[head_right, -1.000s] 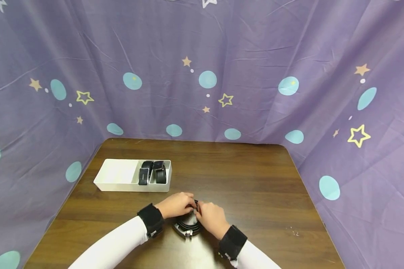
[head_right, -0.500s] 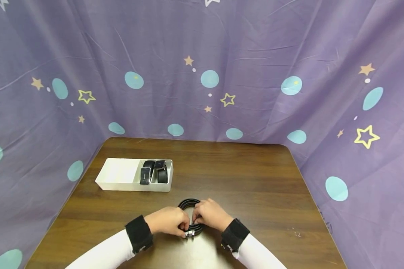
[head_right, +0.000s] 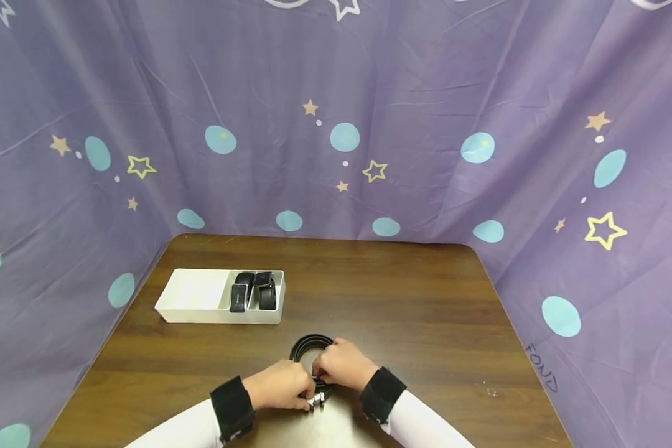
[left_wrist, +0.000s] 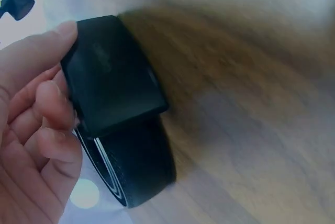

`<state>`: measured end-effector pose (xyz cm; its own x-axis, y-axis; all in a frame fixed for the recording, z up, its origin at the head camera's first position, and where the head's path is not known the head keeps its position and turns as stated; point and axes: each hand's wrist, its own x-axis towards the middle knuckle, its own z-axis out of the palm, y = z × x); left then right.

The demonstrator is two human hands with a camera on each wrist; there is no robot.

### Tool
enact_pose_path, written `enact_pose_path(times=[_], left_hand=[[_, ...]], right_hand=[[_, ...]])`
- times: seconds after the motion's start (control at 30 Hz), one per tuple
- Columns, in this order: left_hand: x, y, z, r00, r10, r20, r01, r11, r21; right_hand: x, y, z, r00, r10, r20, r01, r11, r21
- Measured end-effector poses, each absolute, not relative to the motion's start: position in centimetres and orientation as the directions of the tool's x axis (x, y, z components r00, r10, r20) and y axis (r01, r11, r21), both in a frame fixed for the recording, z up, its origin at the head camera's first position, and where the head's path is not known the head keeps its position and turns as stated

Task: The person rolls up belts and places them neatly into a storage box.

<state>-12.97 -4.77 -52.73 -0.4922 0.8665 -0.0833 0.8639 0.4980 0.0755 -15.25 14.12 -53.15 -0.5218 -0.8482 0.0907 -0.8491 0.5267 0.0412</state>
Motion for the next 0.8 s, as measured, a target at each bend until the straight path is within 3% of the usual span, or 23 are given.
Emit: enact_pose_path(times=[0.27, 0.47, 0.67, 0.8], left_hand=[[-12.1, -6.0, -52.5, -0.464, 0.867, -0.182, 0.846, 0.495, 0.201], [-13.2, -9.8, -51.9, -0.573, 0.777, -0.260, 0.722, 0.629, 0.289], [-16.7, -13.4, -51.6, -0.712, 0.675, -0.192, 0.628, 0.735, 0.255], [-18.9, -13.3, -52.0, -0.721, 0.687, -0.094, 0.666, 0.724, 0.179]], right_hand=[[-15.8, 14.8, -54.0, -0.629, -0.762, 0.150, -0.767, 0.641, 0.039], [-16.2, 17.9, -54.0, -0.663, -0.715, 0.223, -0.727, 0.685, 0.033], [-14.4, 19.4, -54.2, -0.575, -0.780, 0.250, -0.805, 0.594, 0.003], [-13.0, 18.3, -54.5, -0.465, -0.845, 0.265, -0.871, 0.490, 0.032]])
